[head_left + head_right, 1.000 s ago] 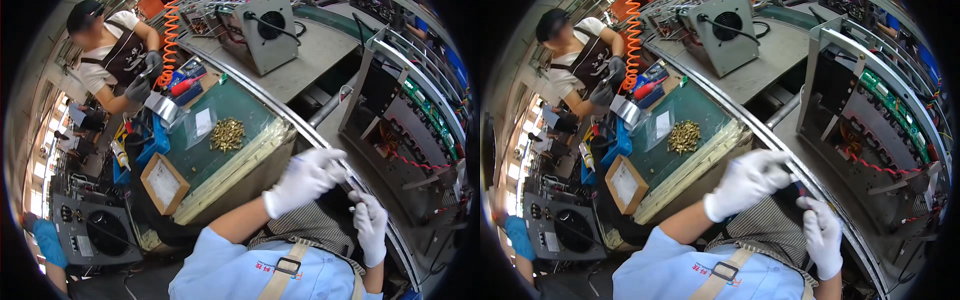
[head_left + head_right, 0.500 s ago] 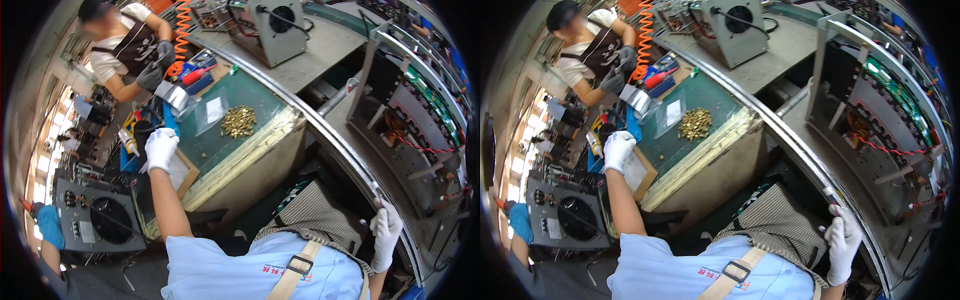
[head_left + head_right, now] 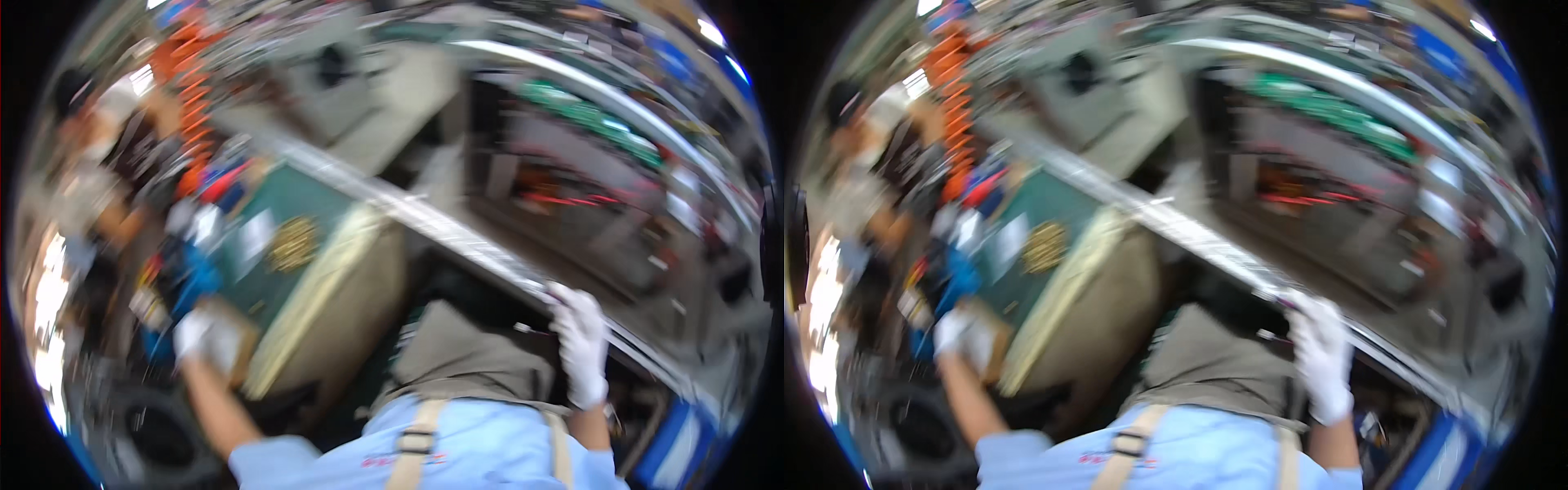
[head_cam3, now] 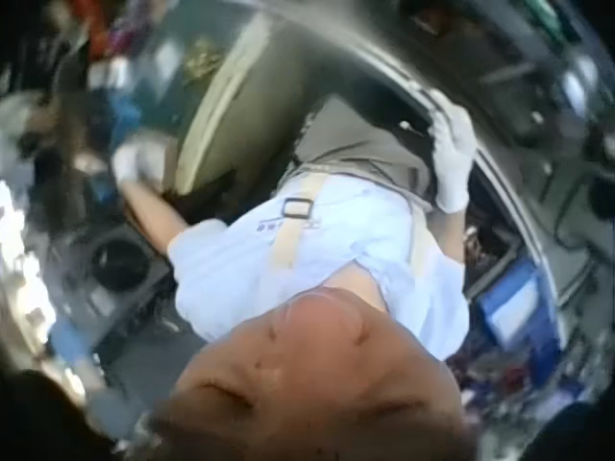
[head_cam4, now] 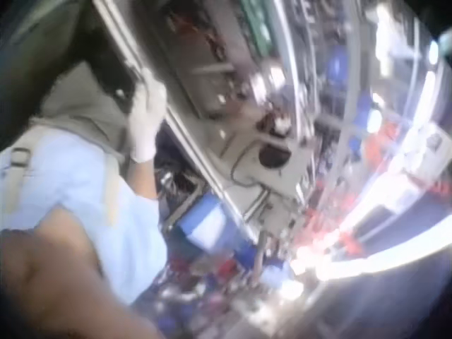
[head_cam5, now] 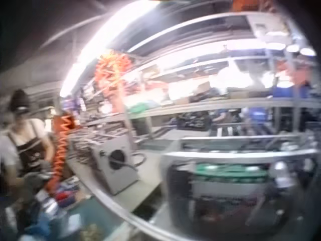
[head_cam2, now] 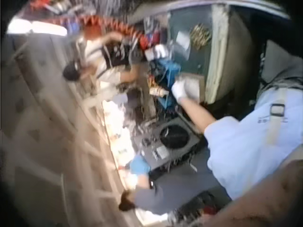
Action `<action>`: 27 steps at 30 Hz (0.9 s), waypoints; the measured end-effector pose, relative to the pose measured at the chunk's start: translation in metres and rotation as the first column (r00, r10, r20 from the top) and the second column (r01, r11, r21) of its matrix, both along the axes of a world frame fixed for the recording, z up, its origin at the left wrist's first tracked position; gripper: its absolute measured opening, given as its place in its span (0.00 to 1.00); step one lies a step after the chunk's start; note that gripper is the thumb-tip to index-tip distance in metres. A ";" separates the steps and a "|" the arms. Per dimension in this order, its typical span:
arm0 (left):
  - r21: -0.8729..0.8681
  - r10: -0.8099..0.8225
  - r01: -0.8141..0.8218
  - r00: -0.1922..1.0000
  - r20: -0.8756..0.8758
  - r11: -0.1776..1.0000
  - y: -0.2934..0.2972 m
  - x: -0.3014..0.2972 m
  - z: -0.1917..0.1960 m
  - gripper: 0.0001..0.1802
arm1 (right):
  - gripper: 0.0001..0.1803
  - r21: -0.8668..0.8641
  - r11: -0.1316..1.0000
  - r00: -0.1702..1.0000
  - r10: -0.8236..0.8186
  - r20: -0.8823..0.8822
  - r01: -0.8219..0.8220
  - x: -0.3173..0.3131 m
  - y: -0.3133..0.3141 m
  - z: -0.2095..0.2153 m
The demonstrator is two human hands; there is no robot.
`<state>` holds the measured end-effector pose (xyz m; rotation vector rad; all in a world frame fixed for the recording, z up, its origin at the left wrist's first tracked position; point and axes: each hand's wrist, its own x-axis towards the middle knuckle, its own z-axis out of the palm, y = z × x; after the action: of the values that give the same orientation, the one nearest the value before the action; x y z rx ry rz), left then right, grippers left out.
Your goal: The person assembles an electronic device on a factory workbench, connecting wires to a circuit board and securing components with zip ties. They handle various colored wires, a power cord, and a circuit board, using tools like a screwdriver and pliers to complete the assembly.
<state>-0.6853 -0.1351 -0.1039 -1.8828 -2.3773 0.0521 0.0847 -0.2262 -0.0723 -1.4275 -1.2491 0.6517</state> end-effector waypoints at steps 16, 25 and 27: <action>0.409 -0.405 0.102 0.480 0.778 0.907 0.031 0.416 0.124 0.14 | 0.06 0.028 0.979 0.979 -0.203 0.015 0.203 0.053 -0.017 0.035; 0.638 -0.699 0.624 -0.197 0.687 0.452 -0.009 0.673 0.053 0.11 | 0.08 0.110 0.975 0.964 -0.211 0.159 0.195 0.037 -0.014 0.041; 0.687 -0.781 0.624 -0.189 0.596 0.373 -0.012 0.686 0.047 0.13 | 0.09 0.073 0.979 0.976 -0.196 0.096 0.189 0.045 -0.013 0.042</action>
<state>0.0008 -0.1472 -0.0571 -3.3595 -0.7319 -1.6487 0.1297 -0.2394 -0.0303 -1.5224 -1.1820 0.4077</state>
